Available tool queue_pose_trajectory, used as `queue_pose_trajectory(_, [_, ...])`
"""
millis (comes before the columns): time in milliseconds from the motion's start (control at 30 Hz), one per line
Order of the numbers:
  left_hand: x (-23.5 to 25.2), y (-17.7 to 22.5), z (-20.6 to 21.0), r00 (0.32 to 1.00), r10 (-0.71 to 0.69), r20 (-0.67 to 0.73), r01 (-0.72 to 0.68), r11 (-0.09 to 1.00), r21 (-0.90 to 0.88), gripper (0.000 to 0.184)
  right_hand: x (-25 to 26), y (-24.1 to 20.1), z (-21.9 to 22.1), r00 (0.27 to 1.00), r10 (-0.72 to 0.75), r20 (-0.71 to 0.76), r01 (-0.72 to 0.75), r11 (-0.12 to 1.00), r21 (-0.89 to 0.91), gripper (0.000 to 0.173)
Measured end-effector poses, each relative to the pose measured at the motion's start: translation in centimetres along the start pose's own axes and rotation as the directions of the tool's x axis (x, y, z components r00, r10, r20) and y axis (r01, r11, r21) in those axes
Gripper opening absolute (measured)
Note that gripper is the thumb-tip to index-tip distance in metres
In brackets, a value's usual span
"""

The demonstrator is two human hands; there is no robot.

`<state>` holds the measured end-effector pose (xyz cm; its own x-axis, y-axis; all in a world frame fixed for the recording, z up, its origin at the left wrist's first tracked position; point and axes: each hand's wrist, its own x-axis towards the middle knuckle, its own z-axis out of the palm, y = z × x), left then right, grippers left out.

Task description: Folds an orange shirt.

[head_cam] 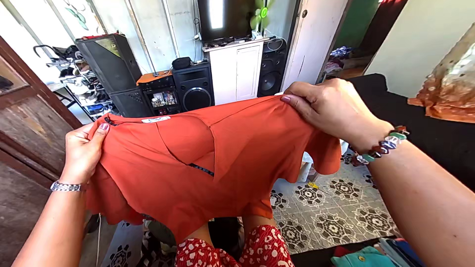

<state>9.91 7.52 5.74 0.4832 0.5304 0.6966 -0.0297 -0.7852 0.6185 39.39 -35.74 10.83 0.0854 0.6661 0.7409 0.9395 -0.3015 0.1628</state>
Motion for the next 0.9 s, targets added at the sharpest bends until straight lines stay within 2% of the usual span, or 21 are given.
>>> queue_pose_trajectory(167, [0.3, 0.4, 0.1, 1.000, 0.029, -0.004, -0.029, 0.999, -0.021, 0.019, 0.1, 0.5, 0.0, 1.000, 0.015, -0.006, -0.016, 0.999, -0.029, 0.038])
queue_pose_trajectory(333, [0.1, 0.8, -0.4, 0.999, 0.041, -0.002, -0.041, 0.999, 0.030, 0.021, 0.4, 0.7, -0.5, 1.000, 0.016, -0.011, -0.016, 0.998, -0.060, 0.039])
queue_pose_trajectory(433, [0.7, 1.9, -0.7, 0.995, 0.102, -0.023, -0.101, 0.994, 0.032, 0.018, 0.7, 0.5, -1.3, 1.000, 0.012, -0.027, -0.014, 0.997, -0.070, 0.039])
queue_pose_trajectory(533, [0.8, 2.7, -1.6, 0.971, 0.228, -0.066, -0.210, 0.955, 0.209, 0.030, 0.8, 0.3, -2.5, 0.998, 0.002, -0.069, -0.007, 0.997, -0.077, 0.039])
queue_pose_trajectory(667, [0.6, 3.0, -3.4, 0.941, 0.328, -0.086, -0.262, 0.864, 0.431, 0.043, 0.9, -0.1, -4.2, 0.994, 0.017, -0.111, -0.026, 0.996, -0.080, 0.041])
queue_pose_trajectory(800, [1.4, 2.1, -5.6, 0.905, 0.405, -0.131, -0.304, 0.831, 0.465, 0.044, 1.0, 0.4, -5.5, 0.990, 0.029, -0.135, -0.036, 0.998, -0.046, 0.042])
queue_pose_trajectory(900, [0.5, 2.6, -7.2, 0.925, 0.328, -0.193, -0.214, 0.867, 0.449, 0.033, 1.0, 1.3, -6.2, 0.982, 0.068, -0.175, -0.073, 0.997, -0.020, 0.047])
